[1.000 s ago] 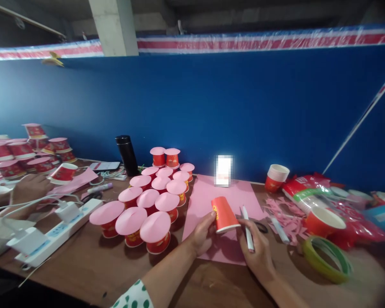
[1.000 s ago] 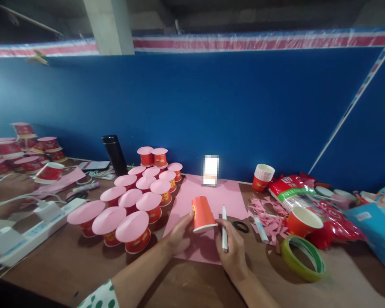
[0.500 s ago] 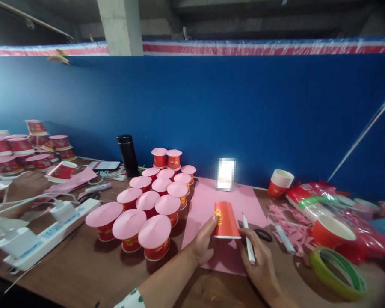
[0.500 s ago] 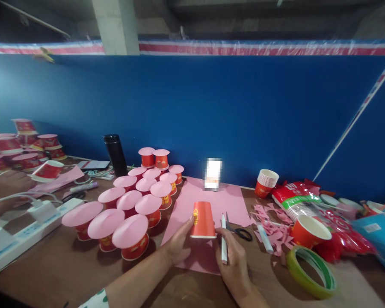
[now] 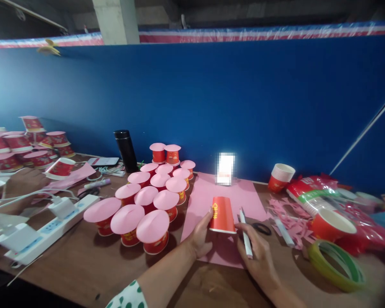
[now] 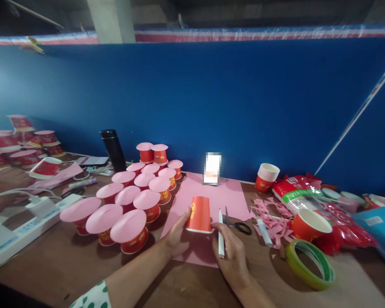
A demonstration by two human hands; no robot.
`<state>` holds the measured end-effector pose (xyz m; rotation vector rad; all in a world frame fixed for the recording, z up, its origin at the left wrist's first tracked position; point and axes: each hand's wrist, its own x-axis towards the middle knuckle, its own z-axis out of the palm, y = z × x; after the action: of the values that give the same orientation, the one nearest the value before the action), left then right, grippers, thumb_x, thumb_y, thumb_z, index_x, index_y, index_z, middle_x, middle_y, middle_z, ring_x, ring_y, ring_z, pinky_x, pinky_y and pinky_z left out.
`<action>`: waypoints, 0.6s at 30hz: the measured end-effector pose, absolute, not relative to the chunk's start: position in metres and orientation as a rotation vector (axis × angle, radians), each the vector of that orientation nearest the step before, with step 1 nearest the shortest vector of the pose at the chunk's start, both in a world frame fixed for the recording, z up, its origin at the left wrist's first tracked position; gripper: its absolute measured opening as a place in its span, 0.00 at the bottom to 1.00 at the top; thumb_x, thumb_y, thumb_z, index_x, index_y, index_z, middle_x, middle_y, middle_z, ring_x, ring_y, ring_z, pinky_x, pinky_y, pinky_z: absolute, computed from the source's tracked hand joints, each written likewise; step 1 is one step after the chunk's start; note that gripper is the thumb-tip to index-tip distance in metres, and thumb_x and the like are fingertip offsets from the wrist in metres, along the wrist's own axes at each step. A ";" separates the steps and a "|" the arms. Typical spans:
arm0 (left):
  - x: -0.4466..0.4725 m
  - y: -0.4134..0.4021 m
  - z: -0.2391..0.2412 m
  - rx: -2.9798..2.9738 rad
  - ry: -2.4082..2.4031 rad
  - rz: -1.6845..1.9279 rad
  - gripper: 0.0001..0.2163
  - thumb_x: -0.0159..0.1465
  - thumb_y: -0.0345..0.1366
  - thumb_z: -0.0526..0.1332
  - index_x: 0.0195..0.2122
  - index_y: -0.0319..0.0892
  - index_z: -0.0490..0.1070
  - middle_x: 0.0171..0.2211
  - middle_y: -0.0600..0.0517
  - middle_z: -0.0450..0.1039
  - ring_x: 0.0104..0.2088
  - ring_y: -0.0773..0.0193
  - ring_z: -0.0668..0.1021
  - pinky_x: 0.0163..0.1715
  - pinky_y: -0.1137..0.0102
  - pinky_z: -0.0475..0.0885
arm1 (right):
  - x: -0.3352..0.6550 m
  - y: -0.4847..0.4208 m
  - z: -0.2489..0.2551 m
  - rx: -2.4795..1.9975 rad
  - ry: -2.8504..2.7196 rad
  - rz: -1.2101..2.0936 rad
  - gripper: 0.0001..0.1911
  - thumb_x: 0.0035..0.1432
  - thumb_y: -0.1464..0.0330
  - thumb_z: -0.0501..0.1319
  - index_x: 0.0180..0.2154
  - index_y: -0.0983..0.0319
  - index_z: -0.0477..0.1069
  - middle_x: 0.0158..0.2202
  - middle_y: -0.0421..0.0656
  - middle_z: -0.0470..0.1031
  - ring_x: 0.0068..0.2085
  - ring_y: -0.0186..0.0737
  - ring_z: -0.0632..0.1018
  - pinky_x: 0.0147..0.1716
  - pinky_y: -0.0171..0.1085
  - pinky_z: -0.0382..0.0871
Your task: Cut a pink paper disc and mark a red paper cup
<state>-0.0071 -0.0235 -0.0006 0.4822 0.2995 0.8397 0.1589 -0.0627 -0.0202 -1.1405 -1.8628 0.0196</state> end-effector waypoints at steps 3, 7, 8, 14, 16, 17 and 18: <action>-0.007 -0.022 -0.002 0.441 0.351 0.861 0.27 0.61 0.52 0.55 0.50 0.31 0.69 0.39 0.38 0.76 0.43 0.49 0.77 0.48 0.58 0.68 | 0.158 -0.063 -0.018 -1.157 -1.848 0.014 0.11 0.59 0.68 0.57 0.45 0.61 0.68 0.35 0.45 0.77 0.33 0.40 0.79 0.33 0.34 0.74; -0.007 -0.021 -0.004 0.393 0.480 0.958 0.25 0.61 0.50 0.57 0.50 0.32 0.69 0.40 0.40 0.76 0.41 0.54 0.78 0.46 0.62 0.70 | 0.158 -0.067 -0.010 -1.135 -1.758 -0.072 0.10 0.59 0.69 0.59 0.43 0.62 0.68 0.32 0.44 0.76 0.31 0.38 0.79 0.33 0.35 0.74; -0.007 -0.020 -0.005 0.387 0.513 0.971 0.25 0.61 0.50 0.57 0.49 0.32 0.69 0.41 0.40 0.76 0.40 0.55 0.78 0.45 0.63 0.71 | 0.158 -0.069 -0.008 -1.119 -1.735 -0.089 0.09 0.59 0.70 0.58 0.43 0.62 0.69 0.32 0.44 0.76 0.31 0.38 0.79 0.33 0.35 0.74; -0.001 -0.016 -0.003 0.355 0.709 0.960 0.25 0.62 0.52 0.54 0.49 0.33 0.70 0.41 0.41 0.76 0.38 0.58 0.79 0.42 0.65 0.73 | 0.165 -0.080 0.000 -0.890 -1.744 -0.091 0.12 0.60 0.75 0.56 0.45 0.62 0.70 0.34 0.47 0.77 0.35 0.42 0.79 0.35 0.39 0.74; 0.001 -0.015 -0.003 0.375 0.728 0.975 0.24 0.63 0.50 0.54 0.49 0.34 0.69 0.41 0.41 0.76 0.38 0.58 0.79 0.41 0.65 0.74 | 0.168 -0.082 0.000 -0.863 -1.795 -0.099 0.12 0.60 0.73 0.56 0.45 0.62 0.70 0.38 0.49 0.77 0.39 0.46 0.79 0.37 0.42 0.74; 0.002 -0.014 -0.004 0.387 0.729 0.981 0.24 0.63 0.50 0.54 0.49 0.34 0.69 0.41 0.41 0.76 0.39 0.57 0.79 0.41 0.65 0.74 | 0.168 -0.083 0.000 -0.866 -1.814 -0.095 0.12 0.61 0.72 0.55 0.46 0.62 0.70 0.39 0.50 0.77 0.40 0.47 0.78 0.37 0.43 0.74; 0.003 -0.014 -0.005 0.399 0.730 0.990 0.23 0.64 0.49 0.54 0.49 0.34 0.69 0.41 0.41 0.76 0.39 0.57 0.79 0.41 0.65 0.74 | 0.169 -0.083 -0.001 -0.870 -1.825 -0.088 0.12 0.61 0.71 0.55 0.46 0.62 0.70 0.40 0.51 0.77 0.41 0.47 0.78 0.37 0.43 0.74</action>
<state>0.0029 -0.0137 -0.0047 0.3991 0.7301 0.9901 0.1688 -0.0830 -0.0011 -0.8700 -1.8252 -0.0880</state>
